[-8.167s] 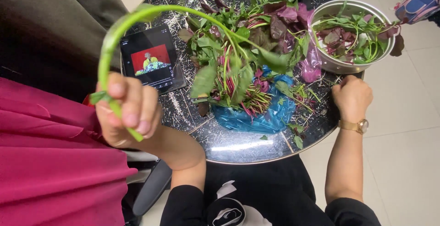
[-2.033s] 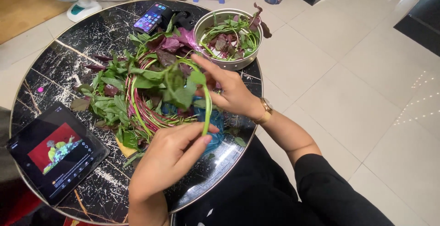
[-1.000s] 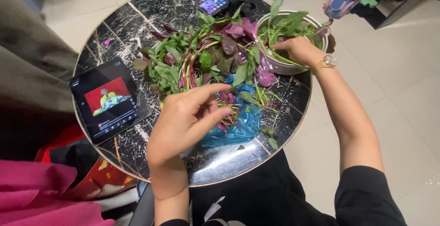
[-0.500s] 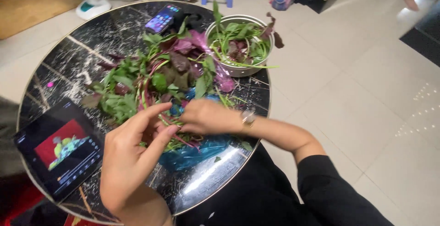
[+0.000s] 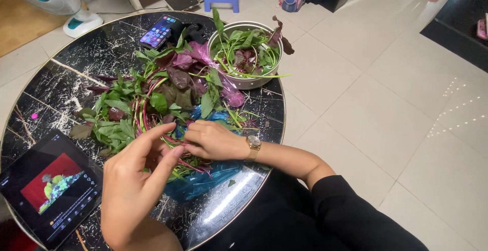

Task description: A person is sorting through leafy vegetables, picking the edible leaves and stems and placing them into a bowl while watching a video on a tablet.

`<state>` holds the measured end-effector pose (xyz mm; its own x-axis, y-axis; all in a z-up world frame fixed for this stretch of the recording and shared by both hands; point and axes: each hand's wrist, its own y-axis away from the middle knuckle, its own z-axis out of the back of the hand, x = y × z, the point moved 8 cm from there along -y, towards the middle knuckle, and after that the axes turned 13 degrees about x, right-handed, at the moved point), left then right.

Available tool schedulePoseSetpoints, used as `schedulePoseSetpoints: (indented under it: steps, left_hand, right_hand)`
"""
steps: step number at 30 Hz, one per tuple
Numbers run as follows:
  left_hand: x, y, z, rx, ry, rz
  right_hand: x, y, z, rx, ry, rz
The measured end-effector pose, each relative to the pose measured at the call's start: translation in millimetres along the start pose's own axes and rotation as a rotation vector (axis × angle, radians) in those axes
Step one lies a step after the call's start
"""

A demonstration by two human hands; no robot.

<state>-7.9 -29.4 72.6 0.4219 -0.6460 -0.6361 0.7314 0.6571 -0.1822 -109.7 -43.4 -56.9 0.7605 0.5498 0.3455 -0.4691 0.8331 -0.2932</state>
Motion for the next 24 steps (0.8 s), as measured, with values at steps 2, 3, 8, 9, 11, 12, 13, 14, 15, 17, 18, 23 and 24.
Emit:
schedulePoseSetpoints:
  steps: [2,3,8,9,11,12,13,14,15,17,18,23,24]
  left_hand:
    - [0.0,-0.2,-0.7,0.000,0.004,-0.002]
    - [0.2,-0.1,-1.0,0.001,0.009,-0.003]
    - [-1.3,-7.9,-2.6,0.008,-0.017,-0.038]
    - [-4.1,-10.1,-2.8,0.001,-0.011,-0.074]
    - [-9.0,-18.6,-8.2,-0.044,-0.005,-0.119]
    - [-13.1,-22.1,-9.3,-0.088,0.001,-0.166]
    - [-11.1,-27.7,-17.1,-0.088,0.001,-0.165]
    - [-14.9,-32.6,-26.7,-0.073,-0.044,-0.226]
    - [-18.6,-37.2,-36.6,-0.058,-0.089,-0.286]
    - [-18.0,-40.9,-44.3,-0.068,-0.108,-0.289]
    - [-18.0,-42.5,-48.1,-0.077,-0.127,-0.291]
    - [-14.7,-44.5,-52.2,-0.064,-0.161,-0.275]
    - [-13.1,-44.9,-52.3,-0.073,-0.181,-0.267]
  right_hand:
    - [-1.0,0.7,9.4,-0.005,-0.061,-0.020]
    - [-2.7,1.0,13.9,-0.009,-0.124,-0.040]
    - [-14.5,9.2,35.3,-0.106,-0.217,-0.112]
    - [-17.0,12.3,41.7,-0.145,-0.280,-0.128]
    - [-6.8,21.2,64.1,-0.238,-0.280,-0.111]
    - [-1.6,27.7,78.5,-0.331,-0.279,-0.095]
    - [0.9,30.3,81.3,-0.331,-0.279,-0.094]
    - [4.5,35.3,87.7,-0.381,-0.266,-0.079]
    - [8.1,40.6,94.2,-0.432,-0.253,-0.063]
    - [-0.3,45.6,98.6,-0.467,-0.294,-0.100]
    - [-6.6,49.5,100.9,-0.501,-0.336,-0.138]
    - [-0.8,57.1,111.7,-0.541,-0.365,-0.145]
    - [3.1,57.7,115.7,-0.555,-0.389,-0.128]
